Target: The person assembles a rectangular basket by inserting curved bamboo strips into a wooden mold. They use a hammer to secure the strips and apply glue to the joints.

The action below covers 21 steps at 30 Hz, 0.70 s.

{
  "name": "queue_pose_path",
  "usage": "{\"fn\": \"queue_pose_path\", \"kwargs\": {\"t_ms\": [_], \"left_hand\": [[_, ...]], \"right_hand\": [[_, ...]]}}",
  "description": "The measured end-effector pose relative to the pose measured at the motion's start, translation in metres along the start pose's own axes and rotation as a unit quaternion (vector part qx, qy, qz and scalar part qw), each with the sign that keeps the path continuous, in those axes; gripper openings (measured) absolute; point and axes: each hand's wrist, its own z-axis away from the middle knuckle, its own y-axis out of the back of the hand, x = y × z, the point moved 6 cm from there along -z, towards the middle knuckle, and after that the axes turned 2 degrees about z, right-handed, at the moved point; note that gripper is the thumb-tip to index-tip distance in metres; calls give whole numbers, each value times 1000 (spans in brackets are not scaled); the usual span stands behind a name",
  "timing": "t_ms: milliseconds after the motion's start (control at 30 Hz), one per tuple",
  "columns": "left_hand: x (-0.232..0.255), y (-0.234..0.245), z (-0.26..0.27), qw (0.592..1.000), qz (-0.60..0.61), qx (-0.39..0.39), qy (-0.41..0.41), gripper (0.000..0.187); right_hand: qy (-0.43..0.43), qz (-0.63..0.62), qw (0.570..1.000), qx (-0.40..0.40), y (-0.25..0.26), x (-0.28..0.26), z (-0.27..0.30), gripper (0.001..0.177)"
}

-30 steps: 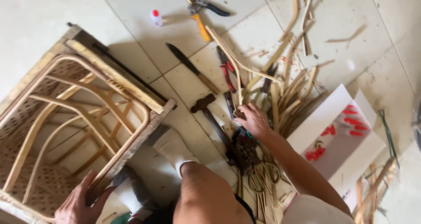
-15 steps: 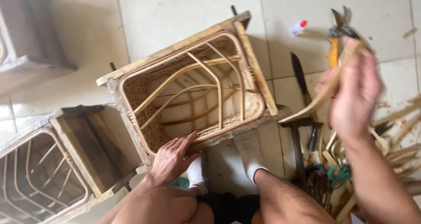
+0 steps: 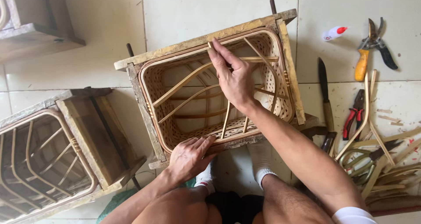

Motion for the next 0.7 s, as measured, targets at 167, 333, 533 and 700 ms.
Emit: {"fn": "queue_pose_path", "kwargs": {"t_ms": [167,333,533,700], "left_hand": [[-4,-3,3,1000,5,-13,15,54],[-21,3,-13,944,1,-293,153,41],[-73,128,-138,943,-193,205,-180,38],[-94,109,-175,961,-152,83,-218,52]], "right_hand": [[36,13,999,-22,-6,7,-2,44],[55,44,996,-48,3,-6,4,44],[-1,175,982,-71,-6,2,10,48],[19,169,982,-79,-10,8,2,43]]}}
